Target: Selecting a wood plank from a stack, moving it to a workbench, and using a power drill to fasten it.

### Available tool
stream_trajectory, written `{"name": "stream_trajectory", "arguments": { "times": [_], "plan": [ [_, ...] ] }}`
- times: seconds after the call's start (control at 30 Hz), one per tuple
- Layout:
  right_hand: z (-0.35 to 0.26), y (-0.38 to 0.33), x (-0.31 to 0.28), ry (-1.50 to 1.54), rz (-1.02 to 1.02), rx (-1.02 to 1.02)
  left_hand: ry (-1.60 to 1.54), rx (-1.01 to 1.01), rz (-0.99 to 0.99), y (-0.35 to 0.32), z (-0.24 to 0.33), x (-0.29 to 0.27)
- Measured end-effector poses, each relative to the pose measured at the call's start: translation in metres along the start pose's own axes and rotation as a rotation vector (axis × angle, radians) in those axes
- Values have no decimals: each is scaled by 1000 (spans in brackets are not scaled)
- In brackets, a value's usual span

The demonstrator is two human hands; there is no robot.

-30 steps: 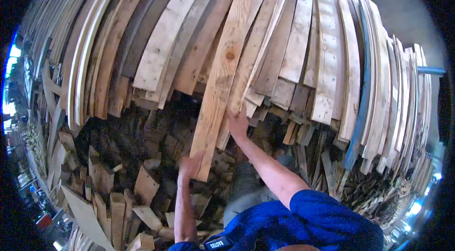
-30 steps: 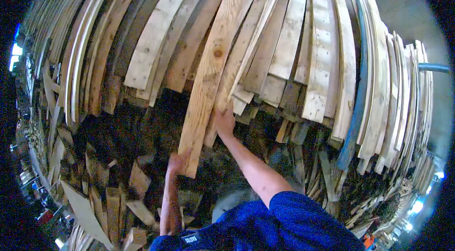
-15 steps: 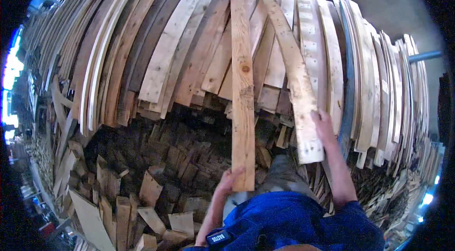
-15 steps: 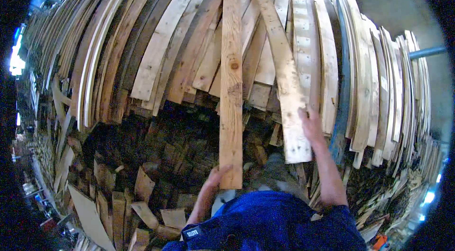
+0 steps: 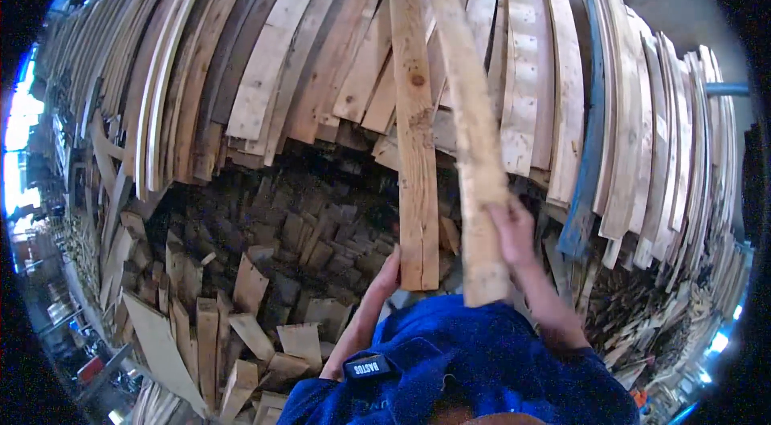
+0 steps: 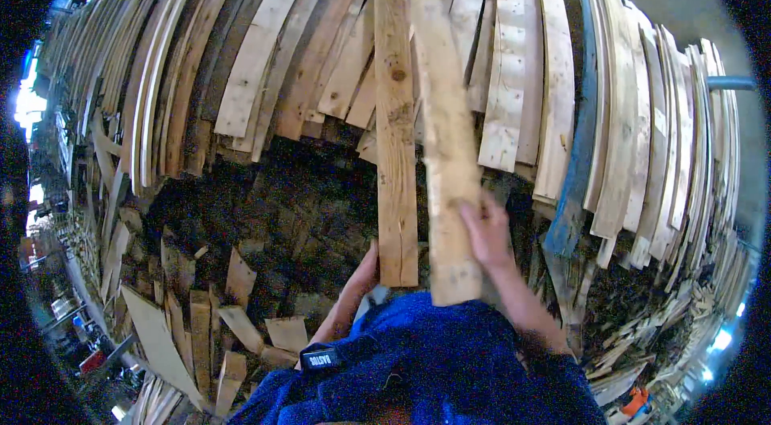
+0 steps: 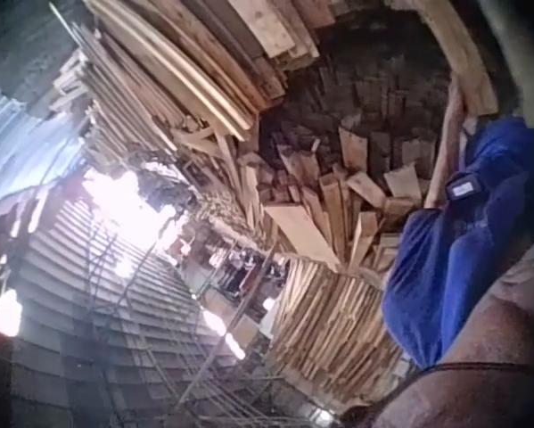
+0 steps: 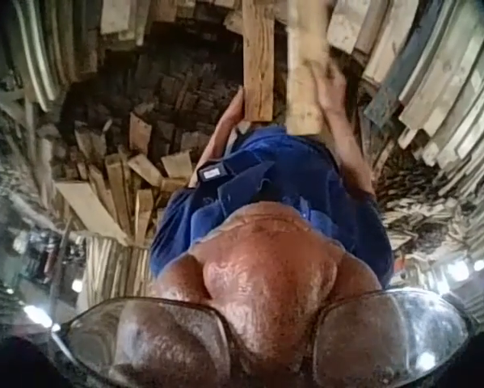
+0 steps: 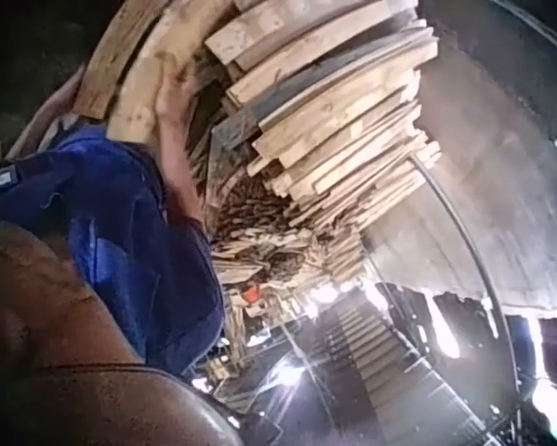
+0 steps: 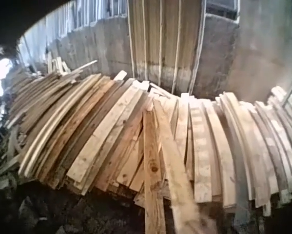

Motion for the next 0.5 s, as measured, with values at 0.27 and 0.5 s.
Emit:
{"name": "stream_trajectory", "arguments": {
  "times": [0.27,0.5],
  "plan": [
    [166,13,97,-410,-417,-120,-62,-56,82,-16,11,4],
    [164,20,105,-19,-852,572,418,228,63,-64,59,4]
  ]
}}
Point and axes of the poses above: each hand's wrist, its own y-axis towards the middle knuckle, its own x-axis out of the palm, z = x × y, the point moved 6 cm from there along y, towards the middle knuckle
